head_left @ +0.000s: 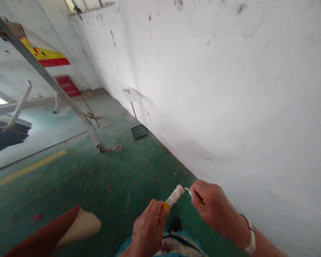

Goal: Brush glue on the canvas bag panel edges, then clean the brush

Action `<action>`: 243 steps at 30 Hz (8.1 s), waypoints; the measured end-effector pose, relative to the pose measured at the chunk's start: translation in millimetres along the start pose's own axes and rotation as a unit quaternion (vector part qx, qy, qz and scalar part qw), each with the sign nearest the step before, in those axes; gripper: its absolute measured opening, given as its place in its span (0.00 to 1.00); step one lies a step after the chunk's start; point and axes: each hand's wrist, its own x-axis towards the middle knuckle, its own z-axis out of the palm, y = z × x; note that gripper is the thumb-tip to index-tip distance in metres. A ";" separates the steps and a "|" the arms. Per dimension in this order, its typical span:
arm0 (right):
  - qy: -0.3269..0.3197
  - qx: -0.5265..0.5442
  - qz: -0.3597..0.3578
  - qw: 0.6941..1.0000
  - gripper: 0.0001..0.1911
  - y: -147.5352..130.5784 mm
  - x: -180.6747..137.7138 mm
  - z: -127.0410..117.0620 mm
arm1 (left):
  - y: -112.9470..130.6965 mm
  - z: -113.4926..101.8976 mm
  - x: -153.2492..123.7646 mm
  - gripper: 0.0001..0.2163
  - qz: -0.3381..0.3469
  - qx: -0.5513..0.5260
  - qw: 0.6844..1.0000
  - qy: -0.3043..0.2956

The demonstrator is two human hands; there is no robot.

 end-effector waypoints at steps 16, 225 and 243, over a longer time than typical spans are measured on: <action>-0.033 -0.038 0.001 0.999 0.09 -5.8 -2.3 11.1 | 4.7 1.4 -2.4 0.12 -0.020 -0.003 1.000 -0.019; 0.002 -0.021 -0.015 1.000 0.10 19.6 -13.6 29.2 | 21.6 21.0 4.5 0.34 -0.302 -0.516 0.768 -0.229; -0.044 -0.025 -0.037 0.998 0.11 9.1 -3.3 3.5 | 15.7 23.2 1.7 0.26 -0.191 -0.348 0.904 -0.157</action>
